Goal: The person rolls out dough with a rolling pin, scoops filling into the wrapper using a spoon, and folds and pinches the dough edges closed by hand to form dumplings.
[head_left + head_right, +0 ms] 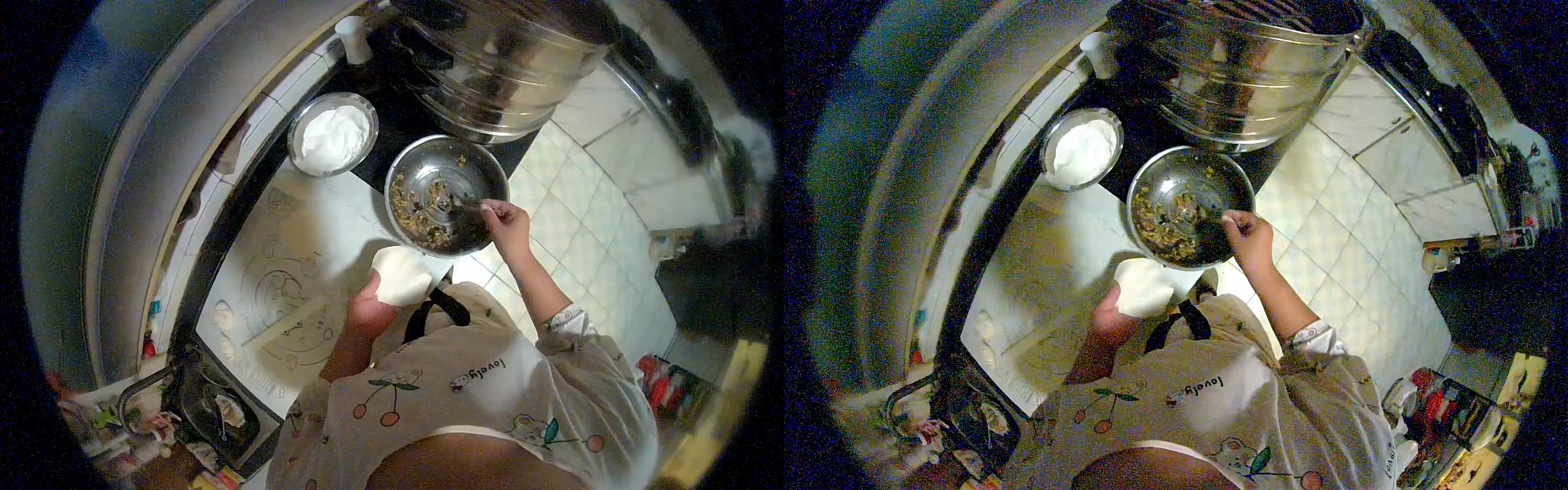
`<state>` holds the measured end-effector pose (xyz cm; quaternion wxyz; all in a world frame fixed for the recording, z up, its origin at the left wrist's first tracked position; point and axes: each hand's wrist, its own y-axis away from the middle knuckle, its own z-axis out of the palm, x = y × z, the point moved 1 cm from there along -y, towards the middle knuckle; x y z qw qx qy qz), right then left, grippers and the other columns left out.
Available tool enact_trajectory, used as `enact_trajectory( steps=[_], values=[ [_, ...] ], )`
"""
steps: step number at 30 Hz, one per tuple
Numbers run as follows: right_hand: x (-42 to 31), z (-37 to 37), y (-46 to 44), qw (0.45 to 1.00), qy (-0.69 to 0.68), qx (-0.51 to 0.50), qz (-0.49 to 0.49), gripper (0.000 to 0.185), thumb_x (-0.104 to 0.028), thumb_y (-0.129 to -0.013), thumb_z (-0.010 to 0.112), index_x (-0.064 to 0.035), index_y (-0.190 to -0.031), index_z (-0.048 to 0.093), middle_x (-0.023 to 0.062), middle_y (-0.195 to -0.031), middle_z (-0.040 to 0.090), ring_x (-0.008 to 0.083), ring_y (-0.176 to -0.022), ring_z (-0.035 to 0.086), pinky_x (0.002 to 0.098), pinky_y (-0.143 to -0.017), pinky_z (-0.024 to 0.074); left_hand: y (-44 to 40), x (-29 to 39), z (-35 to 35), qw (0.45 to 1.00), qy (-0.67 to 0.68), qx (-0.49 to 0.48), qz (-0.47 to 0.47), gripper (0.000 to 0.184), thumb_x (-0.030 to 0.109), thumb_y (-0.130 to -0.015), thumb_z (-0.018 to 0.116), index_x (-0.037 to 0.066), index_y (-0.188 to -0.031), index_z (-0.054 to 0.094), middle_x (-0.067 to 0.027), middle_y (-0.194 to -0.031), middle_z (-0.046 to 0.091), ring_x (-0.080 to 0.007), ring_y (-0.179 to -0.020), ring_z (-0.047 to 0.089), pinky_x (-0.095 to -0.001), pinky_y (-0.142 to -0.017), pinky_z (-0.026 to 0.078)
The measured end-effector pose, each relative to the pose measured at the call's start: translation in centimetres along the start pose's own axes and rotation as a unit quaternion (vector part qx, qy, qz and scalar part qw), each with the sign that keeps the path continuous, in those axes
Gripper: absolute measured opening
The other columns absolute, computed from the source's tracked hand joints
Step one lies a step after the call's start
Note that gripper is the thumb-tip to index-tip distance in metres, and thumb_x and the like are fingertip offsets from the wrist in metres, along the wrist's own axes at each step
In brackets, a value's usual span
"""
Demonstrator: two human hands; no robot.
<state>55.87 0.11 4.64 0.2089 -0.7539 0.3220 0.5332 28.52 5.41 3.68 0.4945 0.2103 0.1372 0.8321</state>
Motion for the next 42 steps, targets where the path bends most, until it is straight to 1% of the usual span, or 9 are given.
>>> enact_trajectory(
  steps=[6, 10, 16, 22, 25, 30, 33, 36, 42],
  values=[
    [-3.3, -3.0, 2.2, 0.968, 0.186, -0.085, -0.144, 0.013, -0.009, -0.086, 0.057, 0.0008, -0.087, 0.065, 0.0179, -0.077, 0.061, 0.0265, -0.069, 0.061, 0.0337, -0.064, 0.0495, -1.1, -0.9, -1.0, 0.995, 0.091, -0.005, -0.030, 0.053, 0.034, -0.097, 0.032, 0.002, -0.139, 0.024, -0.0166, -0.143, 0.029, -0.0330, -0.131, 0.029, -0.0463, -0.110, 0.020],
    [-0.6, -2.2, 4.4, 0.992, 0.056, -0.093, -0.058, 0.014, -0.008, -0.086, 0.057, 0.0031, -0.088, 0.064, 0.0163, -0.076, 0.061, 0.0217, -0.060, 0.061, 0.0292, -0.054, 0.0487, -1.9, -1.2, -0.7, 0.997, 0.063, -0.049, -0.007, 0.054, 0.036, -0.097, 0.029, 0.003, -0.139, 0.023, -0.0155, -0.143, 0.028, -0.0329, -0.132, 0.028, -0.0475, -0.110, 0.019],
    [-0.6, -0.9, 5.8, 0.990, -0.050, -0.112, 0.076, 0.016, -0.008, -0.089, 0.053, 0.0024, -0.093, 0.064, 0.0106, -0.075, 0.060, 0.0138, -0.058, 0.058, 0.0256, -0.052, 0.0475, -2.1, -1.0, 0.9, 0.999, 0.027, -0.039, 0.002, 0.053, 0.037, -0.095, 0.034, 0.009, -0.140, 0.026, -0.0137, -0.144, 0.029, -0.0359, -0.132, 0.026, -0.0548, -0.109, 0.017],
    [-1.3, -0.6, 7.5, 0.991, -0.079, -0.109, 0.004, 0.020, -0.010, -0.092, 0.050, 0.0055, -0.094, 0.062, 0.0097, -0.078, 0.060, 0.0123, -0.063, 0.058, 0.0230, -0.052, 0.0476, -2.2, -0.8, 1.4, 0.998, 0.004, -0.062, -0.006, 0.054, 0.038, -0.095, 0.036, 0.009, -0.140, 0.027, -0.0121, -0.144, 0.030, -0.0356, -0.131, 0.028, -0.0549, -0.108, 0.019],
    [-2.6, -0.7, 8.6, 0.990, -0.041, -0.117, -0.067, 0.020, -0.009, -0.092, 0.050, 0.0056, -0.093, 0.062, 0.0108, -0.082, 0.060, 0.0137, -0.064, 0.058, 0.0249, -0.054, 0.0485, -2.0, -0.7, 1.8, 0.995, 0.025, -0.093, -0.011, 0.054, 0.040, -0.096, 0.029, 0.006, -0.139, 0.026, -0.0118, -0.142, 0.034, -0.0297, -0.131, 0.031, -0.0471, -0.109, 0.021],
    [-2.6, -1.7, 10.6, 0.949, 0.080, -0.165, -0.255, 0.020, -0.009, -0.085, 0.057, -0.0073, -0.105, 0.061, 0.0131, -0.092, 0.062, 0.0289, -0.081, 0.062, 0.0330, -0.071, 0.0514, -2.2, -0.8, 1.5, 0.994, 0.017, -0.105, 0.000, 0.055, 0.041, -0.095, 0.033, 0.007, -0.138, 0.028, -0.0106, -0.139, 0.037, -0.0289, -0.129, 0.035, -0.0469, -0.108, 0.024],
    [-1.6, -2.3, 11.7, 0.934, 0.105, -0.214, -0.268, 0.023, -0.010, -0.085, 0.058, -0.0089, -0.108, 0.060, 0.0134, -0.097, 0.062, 0.0300, -0.085, 0.062, 0.0335, -0.074, 0.0513, -2.4, -1.1, 1.0, 0.996, 0.014, -0.082, 0.016, 0.054, 0.041, -0.093, 0.039, 0.008, -0.136, 0.034, -0.0100, -0.138, 0.040, -0.0313, -0.127, 0.037, -0.0504, -0.107, 0.024],
    [-0.5, -2.0, 12.4, 0.945, -0.044, -0.294, -0.135, 0.023, -0.010, -0.085, 0.057, -0.0060, -0.108, 0.060, 0.0136, -0.101, 0.062, 0.0293, -0.088, 0.062, 0.0345, -0.075, 0.0512, -2.8, -1.1, 0.3, 0.996, 0.025, -0.089, 0.003, 0.054, 0.041, -0.094, 0.038, 0.007, -0.135, 0.034, -0.0103, -0.136, 0.042, -0.0301, -0.125, 0.038, -0.0490, -0.106, 0.026],
    [-0.6, -2.1, 12.1, 0.911, 0.020, -0.296, -0.287, 0.023, -0.008, -0.083, 0.057, -0.0054, -0.105, 0.061, 0.0132, -0.097, 0.063, 0.0295, -0.088, 0.062, 0.0363, -0.078, 0.0514, -3.1, -1.3, -0.6, 0.995, 0.034, -0.092, -0.026, 0.055, 0.042, -0.093, 0.039, 0.006, -0.134, 0.035, -0.0109, -0.134, 0.044, -0.0293, -0.124, 0.040, -0.0482, -0.105, 0.027]
  ],
)
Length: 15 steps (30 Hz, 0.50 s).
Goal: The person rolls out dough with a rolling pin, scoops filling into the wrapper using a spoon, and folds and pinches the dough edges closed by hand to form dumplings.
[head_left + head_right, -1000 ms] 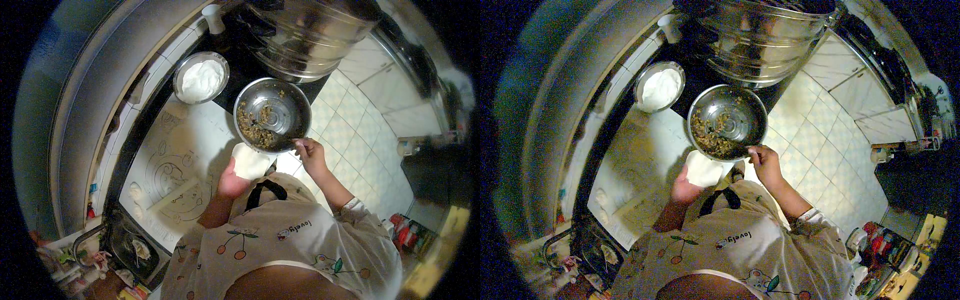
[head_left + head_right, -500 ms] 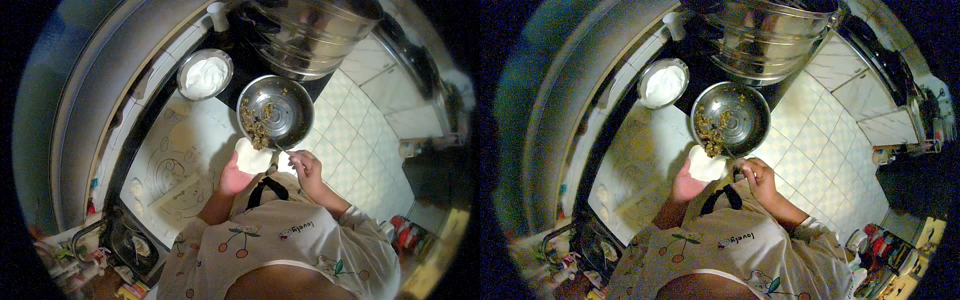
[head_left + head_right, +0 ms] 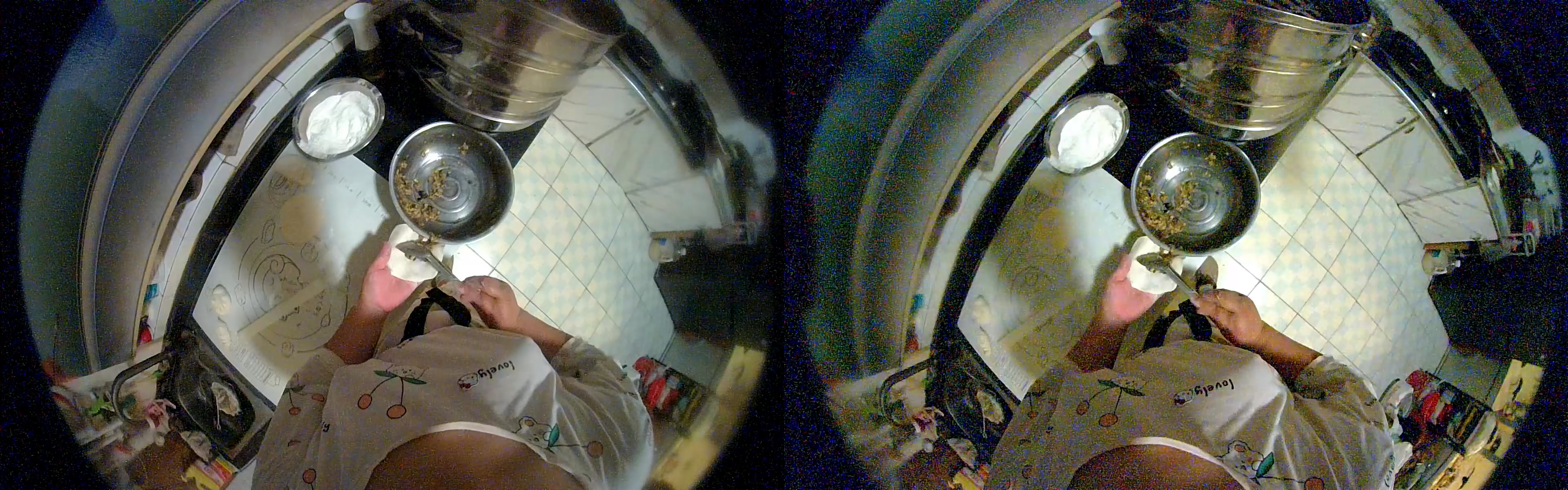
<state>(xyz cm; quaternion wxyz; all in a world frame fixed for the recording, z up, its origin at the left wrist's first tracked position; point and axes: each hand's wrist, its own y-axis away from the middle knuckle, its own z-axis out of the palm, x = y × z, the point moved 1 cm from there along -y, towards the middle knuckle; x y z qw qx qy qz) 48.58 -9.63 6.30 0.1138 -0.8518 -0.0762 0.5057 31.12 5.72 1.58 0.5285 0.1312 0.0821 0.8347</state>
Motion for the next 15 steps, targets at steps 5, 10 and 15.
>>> enact_trajectory(
  steps=[5, 10, 15],
  values=[
    [-0.2, -1.4, -0.8, 0.990, 0.046, 0.127, -0.042, 0.022, -0.004, -0.082, 0.057, -0.0059, -0.104, 0.061, 0.0140, -0.094, 0.063, 0.0294, -0.083, 0.063, 0.0356, -0.073, 0.0522, 0.0, -0.4, 0.3, 1.000, 0.019, -0.015, 0.008, 0.056, 0.042, -0.092, 0.041, 0.005, -0.134, 0.035, -0.0121, -0.134, 0.043, -0.0304, -0.124, 0.040, -0.0486, -0.106, 0.026],
    [-0.3, -2.4, -1.7, 0.969, 0.015, 0.195, 0.154, 0.015, -0.001, -0.083, 0.057, -0.0035, -0.097, 0.061, 0.0146, -0.084, 0.061, 0.0279, -0.075, 0.062, 0.0351, -0.067, 0.0522, -0.2, -0.6, 1.0, 1.000, 0.021, -0.007, 0.015, 0.057, 0.041, -0.091, 0.043, 0.005, -0.134, 0.036, -0.0124, -0.134, 0.043, -0.0309, -0.124, 0.040, -0.0495, -0.106, 0.027],
    [-1.3, -2.1, -0.7, 0.989, 0.091, 0.099, 0.060, 0.019, -0.003, -0.082, 0.057, -0.0044, -0.101, 0.060, 0.0142, -0.087, 0.062, 0.0294, -0.077, 0.062, 0.0352, -0.068, 0.0521, -0.3, -1.1, 0.7, 1.000, 0.022, -0.001, 0.017, 0.057, 0.042, -0.093, 0.039, 0.005, -0.135, 0.033, -0.0130, -0.135, 0.041, -0.0292, -0.125, 0.039, -0.0474, -0.106, 0.026]
  ],
)
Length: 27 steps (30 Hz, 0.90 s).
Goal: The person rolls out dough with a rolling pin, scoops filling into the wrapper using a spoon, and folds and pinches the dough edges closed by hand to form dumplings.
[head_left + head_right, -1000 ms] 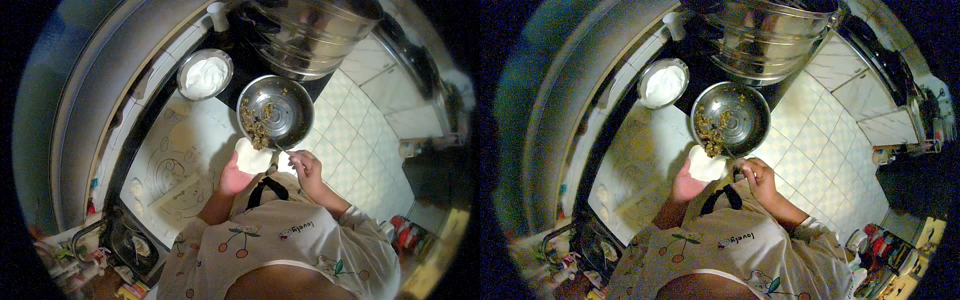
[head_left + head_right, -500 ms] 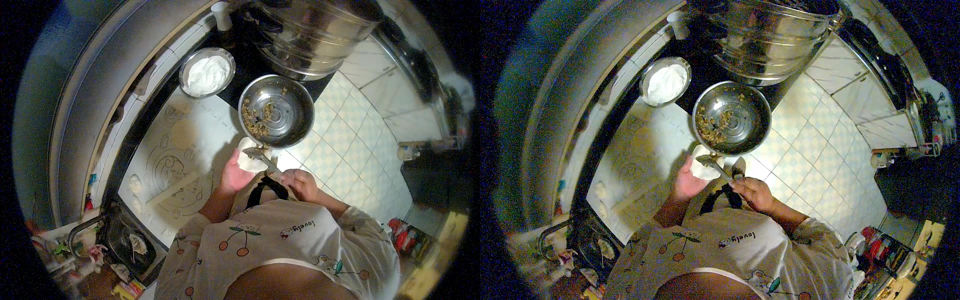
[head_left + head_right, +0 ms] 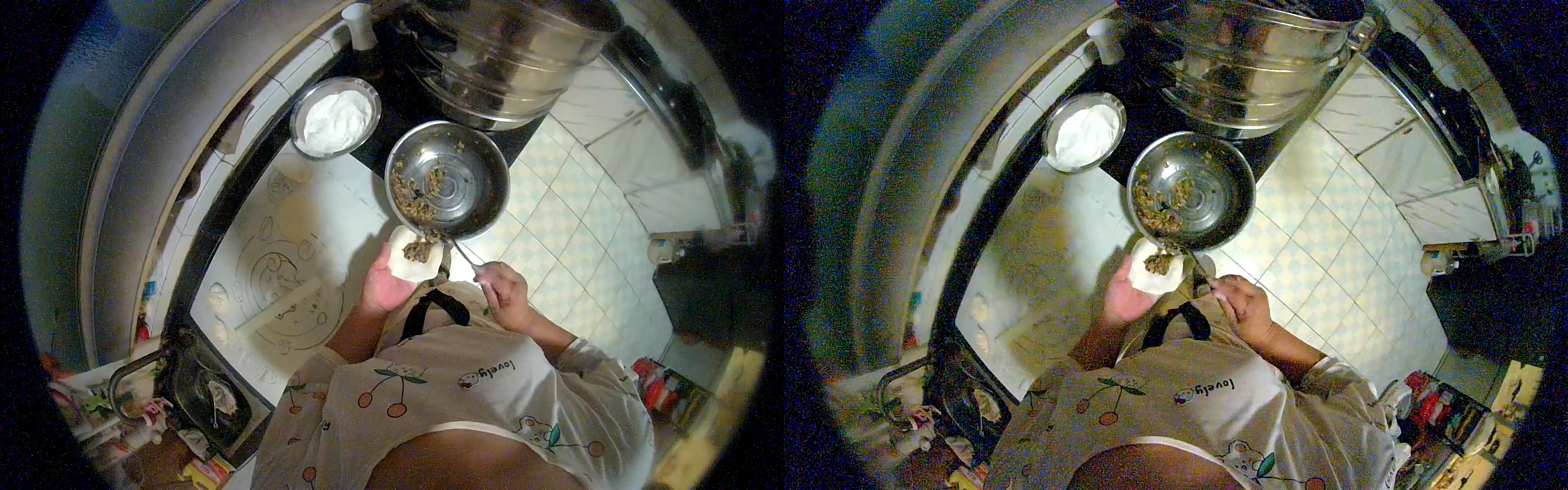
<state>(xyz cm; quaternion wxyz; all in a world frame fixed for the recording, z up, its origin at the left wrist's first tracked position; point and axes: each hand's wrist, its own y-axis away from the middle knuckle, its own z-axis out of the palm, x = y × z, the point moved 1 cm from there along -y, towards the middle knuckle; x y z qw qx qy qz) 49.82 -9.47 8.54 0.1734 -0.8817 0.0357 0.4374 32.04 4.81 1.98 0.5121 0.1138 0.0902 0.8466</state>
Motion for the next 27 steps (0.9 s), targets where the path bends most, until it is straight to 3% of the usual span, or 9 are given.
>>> enact_trajectory(
  steps=[2, 3, 6, 9, 12, 18, 19, 22, 27],
  values=[
    [-0.6, 0.0, 0.3, 1.000, 0.002, -0.021, -0.009, 0.020, -0.004, -0.082, 0.058, -0.0048, -0.102, 0.059, 0.0140, -0.089, 0.062, 0.0300, -0.078, 0.062, 0.0356, -0.067, 0.0521, 0.0, -0.1, -0.2, 1.000, 0.010, -0.001, -0.002, 0.056, 0.041, -0.093, 0.038, 0.005, -0.135, 0.034, -0.0130, -0.135, 0.042, -0.0291, -0.125, 0.039, -0.0476, -0.106, 0.027],
    [-0.3, 0.4, 0.4, 0.997, 0.002, 0.002, -0.076, 0.024, 0.000, -0.081, 0.056, -0.0033, -0.105, 0.057, 0.0119, -0.084, 0.060, 0.0253, -0.072, 0.061, 0.0329, -0.062, 0.0498, 0.0, -0.1, -0.4, 1.000, 0.014, -0.005, -0.003, 0.056, 0.041, -0.093, 0.037, 0.005, -0.135, 0.034, -0.0130, -0.135, 0.042, -0.0291, -0.125, 0.039, -0.0477, -0.106, 0.027],
    [-0.4, 0.7, 1.2, 0.998, -0.004, -0.035, -0.060, 0.022, 0.001, -0.081, 0.056, -0.0046, -0.102, 0.057, 0.0123, -0.085, 0.061, 0.0261, -0.073, 0.062, 0.0332, -0.062, 0.0505, 0.0, -0.2, -1.0, 1.000, 0.017, -0.017, -0.014, 0.055, 0.042, -0.094, 0.036, 0.005, -0.134, 0.035, -0.0128, -0.134, 0.043, -0.0294, -0.124, 0.040, -0.0481, -0.105, 0.027],
    [-0.1, 0.5, 1.0, 0.996, 0.012, 0.014, -0.087, 0.023, 0.001, -0.080, 0.057, -0.0046, -0.101, 0.058, 0.0129, -0.088, 0.061, 0.0266, -0.075, 0.062, 0.0328, -0.062, 0.0508, 0.3, -0.3, -1.3, 0.999, 0.022, -0.012, -0.024, 0.055, 0.043, -0.094, 0.034, 0.005, -0.133, 0.037, -0.0130, -0.133, 0.044, -0.0301, -0.123, 0.041, -0.0485, -0.105, 0.028],
    [0.0, 0.6, 0.7, 0.993, -0.048, -0.004, -0.111, 0.019, 0.003, -0.079, 0.056, -0.0027, -0.097, 0.060, 0.0138, -0.089, 0.061, 0.0255, -0.077, 0.063, 0.0323, -0.063, 0.0512, 0.8, -0.4, -1.5, 1.000, 0.006, -0.017, -0.019, 0.055, 0.043, -0.094, 0.033, 0.004, -0.132, 0.037, -0.0139, -0.133, 0.044, -0.0311, -0.123, 0.041, -0.0489, -0.105, 0.028],
    [-0.9, 0.4, -0.4, 0.978, -0.199, 0.014, 0.062, 0.014, 0.002, -0.084, 0.053, 0.0011, -0.093, 0.062, 0.0142, -0.090, 0.061, 0.0179, -0.074, 0.062, 0.0296, -0.065, 0.0501, 2.9, 0.9, 0.6, 1.000, -0.024, -0.001, -0.017, 0.057, 0.044, -0.094, 0.031, 0.002, -0.132, 0.037, -0.0157, -0.131, 0.045, -0.0310, -0.121, 0.042, -0.0476, -0.104, 0.029],
    [-0.9, 0.7, -0.9, 0.960, -0.260, 0.043, 0.098, 0.016, -0.003, -0.084, 0.058, 0.0007, -0.098, 0.062, 0.0107, -0.079, 0.066, 0.0173, -0.072, 0.063, 0.0279, -0.069, 0.0505, 3.1, 1.3, 1.2, 0.999, -0.046, 0.015, -0.017, 0.057, 0.045, -0.094, 0.031, 0.002, -0.131, 0.037, -0.0156, -0.131, 0.045, -0.0308, -0.121, 0.043, -0.0473, -0.104, 0.029],
    [0.0, 0.4, -2.1, 0.899, -0.367, -0.001, 0.237, 0.016, -0.004, -0.087, 0.055, 0.0018, -0.100, 0.062, 0.0089, -0.078, 0.066, 0.0147, -0.071, 0.062, 0.0268, -0.069, 0.0506, 3.0, 2.1, 3.1, 0.994, -0.104, 0.029, -0.008, 0.056, 0.047, -0.093, 0.033, 0.004, -0.128, 0.042, -0.0138, -0.126, 0.050, -0.0303, -0.116, 0.047, -0.0478, -0.100, 0.034],
    [1.2, -1.1, -3.8, 0.887, -0.366, -0.064, 0.273, 0.018, -0.001, -0.087, 0.053, 0.0038, -0.103, 0.062, 0.0121, -0.085, 0.067, 0.0176, -0.075, 0.065, 0.0295, -0.071, 0.0534, 2.7, 2.7, 4.8, 0.994, -0.103, 0.031, -0.022, 0.055, 0.047, -0.093, 0.034, 0.005, -0.126, 0.045, -0.0124, -0.124, 0.053, -0.0296, -0.114, 0.050, -0.0486, -0.099, 0.036]
  ],
)
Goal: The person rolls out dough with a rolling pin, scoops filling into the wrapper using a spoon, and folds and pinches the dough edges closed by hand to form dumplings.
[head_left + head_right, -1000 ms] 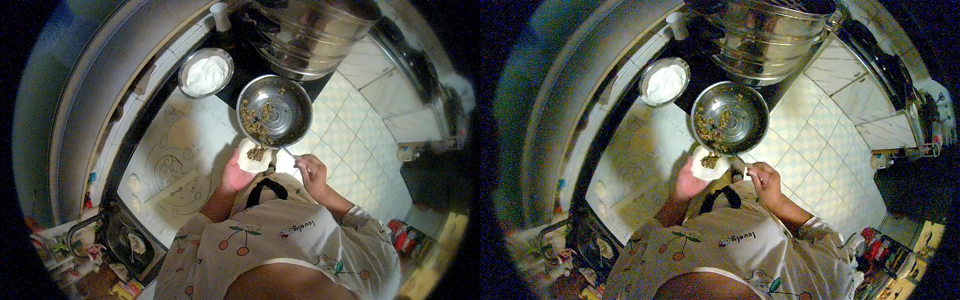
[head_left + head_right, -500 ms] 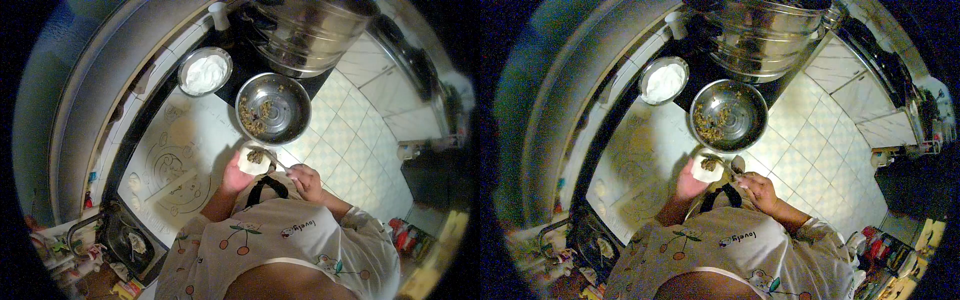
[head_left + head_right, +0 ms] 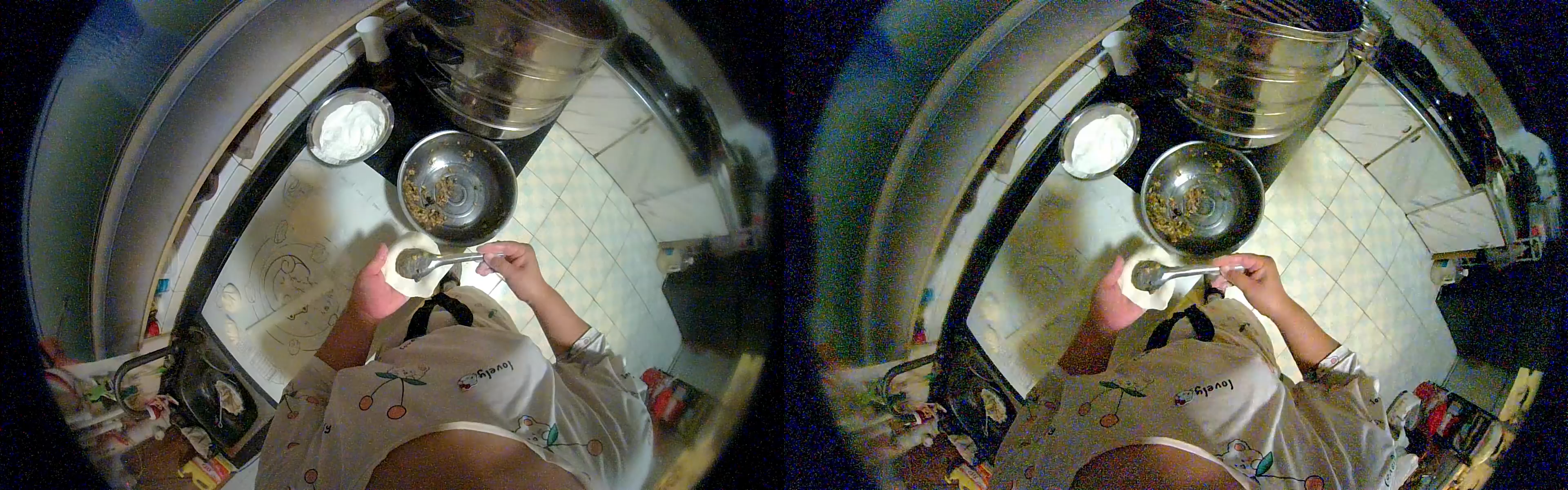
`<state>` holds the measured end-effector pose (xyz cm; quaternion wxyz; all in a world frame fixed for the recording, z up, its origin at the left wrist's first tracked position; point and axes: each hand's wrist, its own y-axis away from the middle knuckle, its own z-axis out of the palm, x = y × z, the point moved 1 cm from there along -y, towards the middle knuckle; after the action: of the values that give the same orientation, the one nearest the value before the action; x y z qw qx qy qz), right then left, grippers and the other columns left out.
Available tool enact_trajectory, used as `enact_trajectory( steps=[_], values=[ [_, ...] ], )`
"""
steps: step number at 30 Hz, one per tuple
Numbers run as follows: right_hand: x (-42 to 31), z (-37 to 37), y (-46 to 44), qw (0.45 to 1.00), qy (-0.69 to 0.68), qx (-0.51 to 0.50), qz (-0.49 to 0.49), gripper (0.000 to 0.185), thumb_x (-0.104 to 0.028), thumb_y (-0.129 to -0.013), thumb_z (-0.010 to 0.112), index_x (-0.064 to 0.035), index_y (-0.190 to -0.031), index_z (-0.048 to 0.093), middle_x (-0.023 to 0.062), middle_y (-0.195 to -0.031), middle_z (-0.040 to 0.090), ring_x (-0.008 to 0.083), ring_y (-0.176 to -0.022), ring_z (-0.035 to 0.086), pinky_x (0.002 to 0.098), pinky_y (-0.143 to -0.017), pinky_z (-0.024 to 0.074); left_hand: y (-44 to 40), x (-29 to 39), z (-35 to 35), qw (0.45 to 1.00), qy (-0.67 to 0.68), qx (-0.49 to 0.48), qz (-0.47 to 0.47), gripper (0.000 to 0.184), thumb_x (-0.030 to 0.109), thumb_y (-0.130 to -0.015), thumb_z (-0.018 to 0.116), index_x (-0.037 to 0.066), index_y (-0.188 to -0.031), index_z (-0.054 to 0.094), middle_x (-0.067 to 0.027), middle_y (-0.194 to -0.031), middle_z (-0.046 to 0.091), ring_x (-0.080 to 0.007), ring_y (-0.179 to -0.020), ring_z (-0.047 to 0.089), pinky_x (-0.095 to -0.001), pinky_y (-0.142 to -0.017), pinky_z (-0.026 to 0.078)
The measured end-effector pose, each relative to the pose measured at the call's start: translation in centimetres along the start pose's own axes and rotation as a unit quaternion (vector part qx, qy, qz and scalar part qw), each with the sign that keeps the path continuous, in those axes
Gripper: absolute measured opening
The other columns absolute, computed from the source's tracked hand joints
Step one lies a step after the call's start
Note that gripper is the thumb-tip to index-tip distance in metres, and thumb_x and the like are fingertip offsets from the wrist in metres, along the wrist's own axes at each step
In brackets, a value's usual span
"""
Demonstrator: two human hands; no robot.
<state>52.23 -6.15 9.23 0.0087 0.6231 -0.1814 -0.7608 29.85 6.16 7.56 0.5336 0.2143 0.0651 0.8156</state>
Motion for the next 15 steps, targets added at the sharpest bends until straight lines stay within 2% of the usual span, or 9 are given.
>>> enact_trajectory(
  steps=[4, 7, 10, 15],
  values=[
    [-0.6, -0.7, -0.4, 1.000, 0.002, 0.015, 0.023, 0.018, 0.002, -0.086, 0.053, 0.0042, -0.100, 0.064, 0.0128, -0.086, 0.066, 0.0186, -0.075, 0.066, 0.0306, -0.071, 0.0545, -0.4, 0.2, 0.3, 1.000, -0.014, 0.008, -0.014, 0.056, 0.046, -0.093, 0.032, 0.004, -0.128, 0.043, -0.0127, -0.127, 0.050, -0.0297, -0.117, 0.047, -0.0487, -0.101, 0.034],
    [-0.7, -0.9, -0.3, 0.999, 0.006, 0.035, 0.018, 0.017, 0.001, -0.086, 0.053, 0.0030, -0.101, 0.062, 0.0110, -0.078, 0.066, 0.0164, -0.069, 0.064, 0.0275, -0.067, 0.0526, -0.8, 0.2, 0.4, 0.999, 0.013, -0.003, -0.032, 0.057, 0.046, -0.093, 0.032, 0.004, -0.130, 0.041, -0.0133, -0.129, 0.048, -0.0301, -0.119, 0.045, -0.0485, -0.102, 0.032],
    [-0.1, -2.1, -0.6, 0.998, 0.007, 0.056, 0.018, 0.017, 0.000, -0.086, 0.054, 0.0022, -0.101, 0.062, 0.0099, -0.078, 0.065, 0.0152, -0.068, 0.063, 0.0271, -0.066, 0.0516, -1.4, 0.2, 0.6, 1.000, 0.008, -0.013, -0.025, 0.057, 0.046, -0.093, 0.032, 0.004, -0.131, 0.039, -0.0138, -0.131, 0.046, -0.0305, -0.121, 0.044, -0.0480, -0.103, 0.031],
    [0.0, -4.4, -0.9, 0.983, -0.153, 0.097, 0.019, 0.017, -0.005, -0.087, 0.056, 0.0024, -0.101, 0.062, 0.0102, -0.079, 0.065, 0.0150, -0.067, 0.061, 0.0267, -0.066, 0.0521, -1.8, 0.9, 1.4, 0.997, 0.074, -0.035, 0.007, 0.060, 0.048, -0.093, 0.029, 0.003, -0.132, 0.038, -0.0150, -0.133, 0.043, -0.0311, -0.123, 0.041, -0.0478, -0.103, 0.031]
  ],
)
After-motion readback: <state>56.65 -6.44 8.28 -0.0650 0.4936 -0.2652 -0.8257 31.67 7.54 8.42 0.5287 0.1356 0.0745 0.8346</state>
